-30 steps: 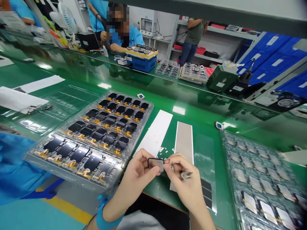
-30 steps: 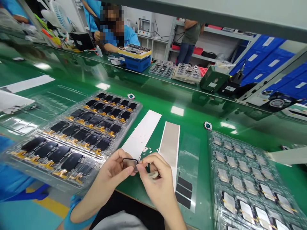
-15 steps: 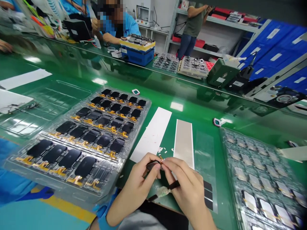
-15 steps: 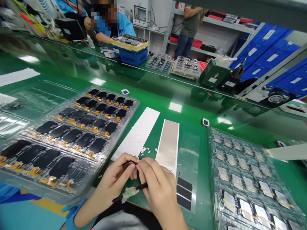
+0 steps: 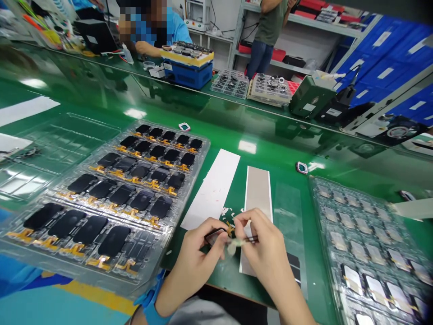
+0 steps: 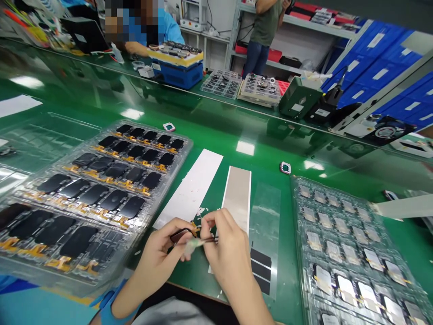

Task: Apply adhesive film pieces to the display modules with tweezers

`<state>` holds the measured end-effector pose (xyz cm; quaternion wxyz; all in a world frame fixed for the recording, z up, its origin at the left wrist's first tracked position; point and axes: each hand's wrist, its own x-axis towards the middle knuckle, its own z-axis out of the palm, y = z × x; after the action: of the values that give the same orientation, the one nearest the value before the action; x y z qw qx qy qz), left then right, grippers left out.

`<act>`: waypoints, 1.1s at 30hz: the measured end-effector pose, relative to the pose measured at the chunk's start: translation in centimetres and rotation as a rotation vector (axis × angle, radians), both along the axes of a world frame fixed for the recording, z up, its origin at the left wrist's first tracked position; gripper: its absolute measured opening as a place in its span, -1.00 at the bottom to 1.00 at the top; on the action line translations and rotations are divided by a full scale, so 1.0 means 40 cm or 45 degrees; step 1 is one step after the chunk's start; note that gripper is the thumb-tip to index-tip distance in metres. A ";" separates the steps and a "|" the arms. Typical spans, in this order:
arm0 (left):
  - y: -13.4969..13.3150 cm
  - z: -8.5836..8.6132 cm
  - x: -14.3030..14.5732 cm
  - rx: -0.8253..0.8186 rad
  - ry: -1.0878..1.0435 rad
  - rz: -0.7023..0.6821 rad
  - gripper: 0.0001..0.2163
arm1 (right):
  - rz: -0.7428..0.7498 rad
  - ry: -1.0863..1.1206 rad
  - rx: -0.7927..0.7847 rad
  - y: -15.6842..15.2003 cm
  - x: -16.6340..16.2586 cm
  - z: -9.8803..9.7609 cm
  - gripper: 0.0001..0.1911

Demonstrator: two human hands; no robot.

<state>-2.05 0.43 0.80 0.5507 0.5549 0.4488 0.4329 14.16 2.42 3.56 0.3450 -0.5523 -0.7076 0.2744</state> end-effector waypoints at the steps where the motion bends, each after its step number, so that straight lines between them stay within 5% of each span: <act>1: -0.003 -0.001 0.000 -0.028 -0.053 -0.006 -0.84 | -0.036 0.083 -0.122 0.012 0.001 0.001 -0.95; 11: -0.011 0.007 0.009 -0.122 -0.247 0.010 -0.84 | 0.219 0.740 -0.687 0.025 -0.001 0.020 -0.68; 19: -0.010 0.001 0.008 -0.123 -0.138 -0.025 -0.84 | 0.128 0.760 -0.664 0.018 0.006 -0.011 -0.65; 33: -0.003 -0.004 0.020 -0.151 -0.252 -0.112 -0.84 | 0.007 0.649 -0.381 0.003 -0.018 0.012 -0.77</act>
<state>-1.26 0.30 0.62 0.6428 0.4950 0.3923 0.4336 13.43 2.56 4.04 0.4255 -0.5085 -0.5512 0.5066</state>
